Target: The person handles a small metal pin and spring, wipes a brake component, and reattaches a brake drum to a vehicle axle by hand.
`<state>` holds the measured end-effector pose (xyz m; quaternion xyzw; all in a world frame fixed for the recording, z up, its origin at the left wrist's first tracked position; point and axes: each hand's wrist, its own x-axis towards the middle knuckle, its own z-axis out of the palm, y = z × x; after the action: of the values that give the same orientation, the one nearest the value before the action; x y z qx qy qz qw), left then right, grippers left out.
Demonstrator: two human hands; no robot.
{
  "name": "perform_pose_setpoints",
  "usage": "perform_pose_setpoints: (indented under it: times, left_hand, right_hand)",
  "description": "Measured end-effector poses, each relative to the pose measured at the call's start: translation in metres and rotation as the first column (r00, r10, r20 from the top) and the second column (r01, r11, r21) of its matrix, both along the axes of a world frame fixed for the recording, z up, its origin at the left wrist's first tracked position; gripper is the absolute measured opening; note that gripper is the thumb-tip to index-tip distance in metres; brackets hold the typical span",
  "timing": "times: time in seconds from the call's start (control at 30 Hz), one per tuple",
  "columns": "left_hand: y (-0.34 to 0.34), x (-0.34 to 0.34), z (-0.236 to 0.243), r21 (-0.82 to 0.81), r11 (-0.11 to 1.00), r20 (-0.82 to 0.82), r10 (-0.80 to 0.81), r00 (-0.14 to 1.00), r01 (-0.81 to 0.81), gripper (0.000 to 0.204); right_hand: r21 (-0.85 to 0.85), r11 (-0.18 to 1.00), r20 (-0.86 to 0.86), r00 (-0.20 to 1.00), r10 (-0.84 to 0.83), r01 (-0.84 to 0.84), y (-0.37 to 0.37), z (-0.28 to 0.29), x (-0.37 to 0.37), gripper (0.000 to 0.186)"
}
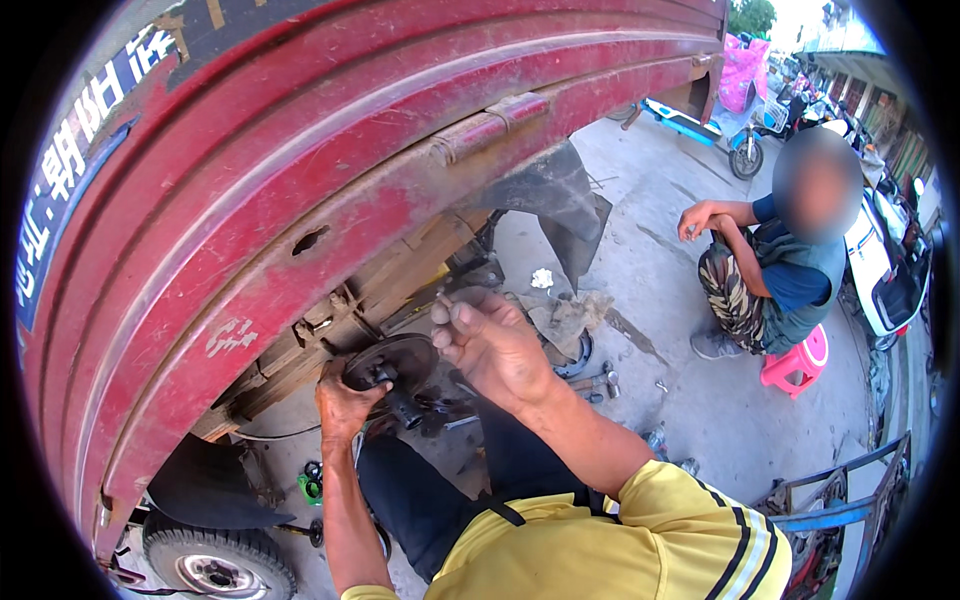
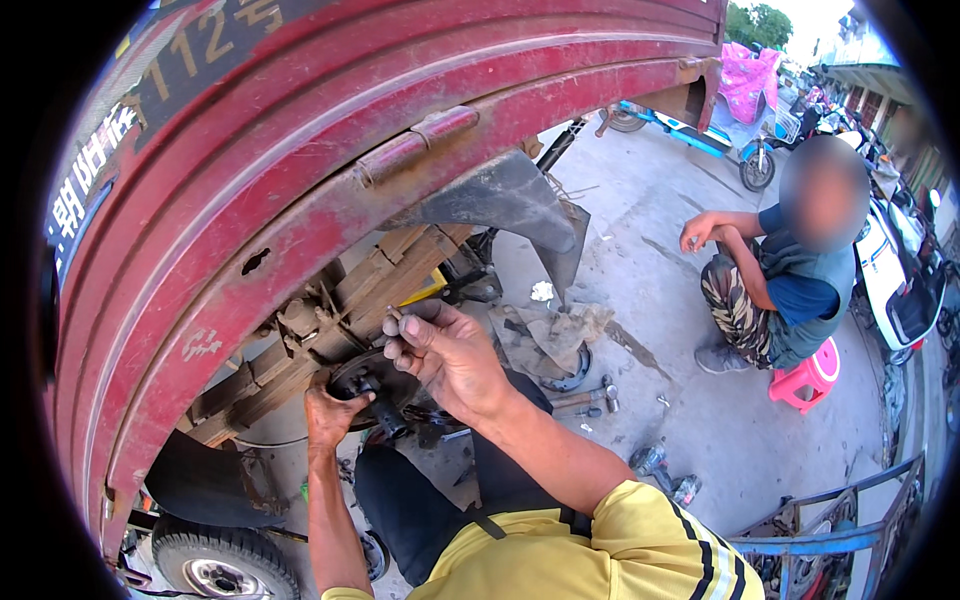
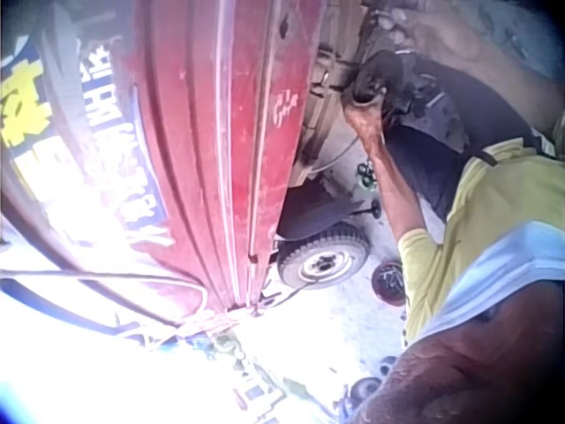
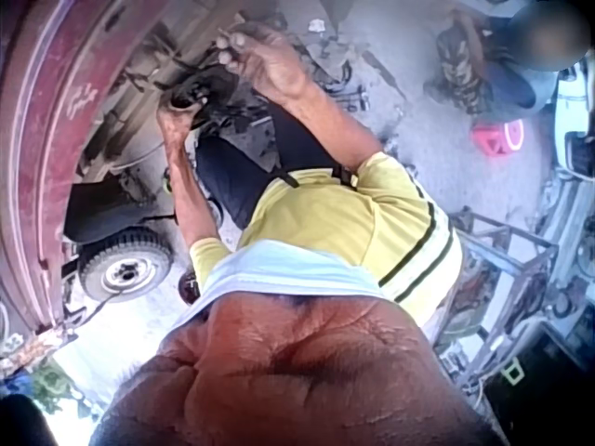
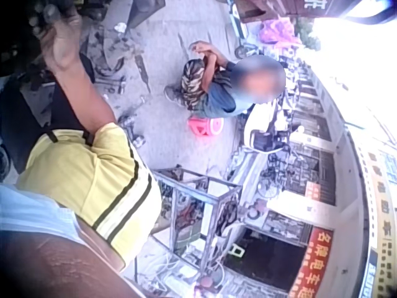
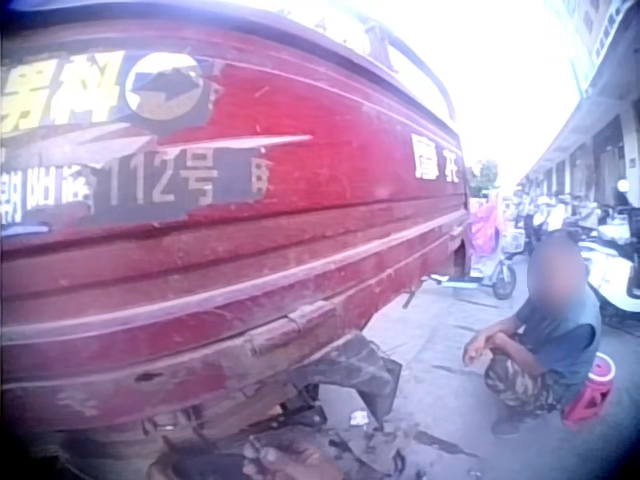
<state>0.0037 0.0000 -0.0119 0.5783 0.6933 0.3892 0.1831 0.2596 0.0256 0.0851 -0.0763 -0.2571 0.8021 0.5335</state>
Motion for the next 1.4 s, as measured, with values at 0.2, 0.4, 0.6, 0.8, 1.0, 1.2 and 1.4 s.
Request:
perform_pose_setpoints:
  times: [0.2, 0.4, 0.6, 0.8, 1.0, 1.2, 1.4]
  left_hand:
    - [-0.001, 0.001, 0.000, 0.021, 1.000, -0.018, -0.004, 1.000, 0.004, 0.056]
    - [-0.003, -0.002, 0.002, 0.036, 0.999, -0.007, -0.013, 1.000, 0.014, 0.056]
    - [0.001, -0.006, 0.006, 0.024, 1.000, -0.046, 0.001, 0.999, 0.000, 0.058]
    - [0.011, -0.008, -0.021, 0.091, 0.993, -0.065, -0.074, 0.995, 0.080, 0.061]
    - [0.007, -0.018, -0.018, -0.181, 0.980, -0.310, 0.023, 0.951, -0.082, 0.076]
    - [0.019, -0.006, -0.018, 0.196, 0.909, -0.115, -0.350, 0.929, 0.367, 0.048]
    - [0.032, 0.073, -0.048, 0.095, 0.831, -0.244, -0.515, 0.822, 0.548, 0.047]
  right_hand:
    - [-0.058, 0.994, -0.106, 0.990, 0.089, -0.096, -0.006, -0.001, 0.005, 0.023]
    - [-0.089, 0.988, -0.176, 0.978, 0.109, -0.126, -0.012, -0.004, 0.003, 0.025]
    - [-0.115, 0.993, -0.125, 0.992, 0.021, -0.035, -0.012, -0.013, 0.006, 0.024]
    - [-0.174, 0.943, 0.126, 0.956, -0.264, 0.284, -0.033, -0.034, 0.063, 0.018]
    - [-0.061, 0.531, 0.785, 0.369, -0.497, 0.845, -0.160, -0.113, 0.196, 0.026]
    - [0.014, 0.015, 0.983, -0.017, 0.180, 1.000, -0.433, -0.241, 0.262, 0.020]
    - [0.109, 0.273, 0.645, -0.277, 0.712, 0.956, -0.531, -0.265, 0.198, 0.026]
